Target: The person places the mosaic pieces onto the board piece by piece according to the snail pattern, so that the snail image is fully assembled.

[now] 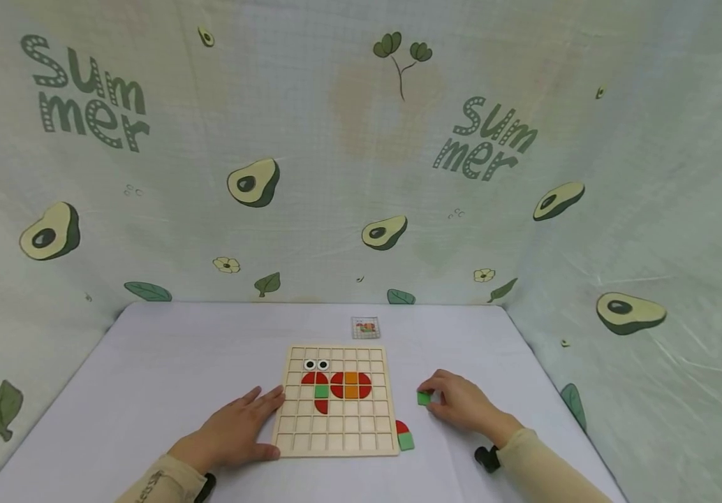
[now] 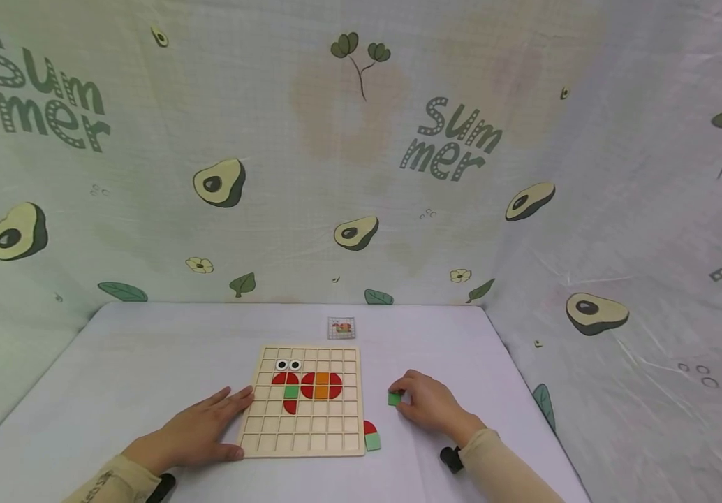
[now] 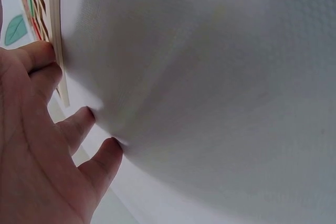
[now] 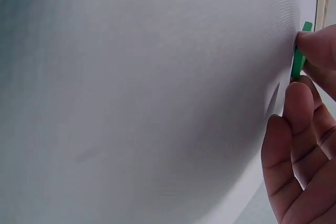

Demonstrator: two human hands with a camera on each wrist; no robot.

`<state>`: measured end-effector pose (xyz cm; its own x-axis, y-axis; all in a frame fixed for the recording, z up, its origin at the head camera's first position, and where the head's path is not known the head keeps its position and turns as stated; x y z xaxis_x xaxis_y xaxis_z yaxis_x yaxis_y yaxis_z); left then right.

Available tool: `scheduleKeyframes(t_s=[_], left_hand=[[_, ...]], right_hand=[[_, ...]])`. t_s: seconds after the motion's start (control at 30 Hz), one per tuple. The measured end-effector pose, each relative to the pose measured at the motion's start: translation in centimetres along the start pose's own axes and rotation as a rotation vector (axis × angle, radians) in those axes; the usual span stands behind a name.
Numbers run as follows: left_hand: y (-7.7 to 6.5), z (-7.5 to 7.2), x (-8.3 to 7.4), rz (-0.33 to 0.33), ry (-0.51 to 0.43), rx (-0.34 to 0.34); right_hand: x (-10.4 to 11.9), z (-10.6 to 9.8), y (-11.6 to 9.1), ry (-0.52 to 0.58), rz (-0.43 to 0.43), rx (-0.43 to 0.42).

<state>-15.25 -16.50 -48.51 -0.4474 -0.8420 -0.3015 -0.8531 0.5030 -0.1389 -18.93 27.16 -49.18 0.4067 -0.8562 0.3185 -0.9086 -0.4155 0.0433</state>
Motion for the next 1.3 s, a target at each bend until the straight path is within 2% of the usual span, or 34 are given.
scheduleKeyframes(t_s=[0.83, 1.13, 1.3], left_hand=[[0.3, 0.3, 0.2, -0.029, 0.014, 0.008], [0.3, 0.4, 0.2, -0.035, 0.018, 0.017], [0.2, 0.3, 0.0, -0.037, 0.003, 0.015]], right_hand=[[0.3, -0.1, 0.5, 0.045, 0.06, -0.034], [0.7, -0.3, 1.0, 0.069, 0.015, -0.028], [1.7, -0.5, 1.9, 0.081, -0.008, -0.019]])
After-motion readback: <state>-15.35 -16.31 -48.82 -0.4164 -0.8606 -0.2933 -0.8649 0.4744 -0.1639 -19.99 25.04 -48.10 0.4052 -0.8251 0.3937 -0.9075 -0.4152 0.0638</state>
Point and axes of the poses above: each hand's wrist, its own y-axis towards the middle knuckle, its own z-axis out of the palm, x = y × z, the point moved 1 cm from there along y, towards the middle knuckle, and after that the axes turned 1 degree about z, right-handed, at the moved point
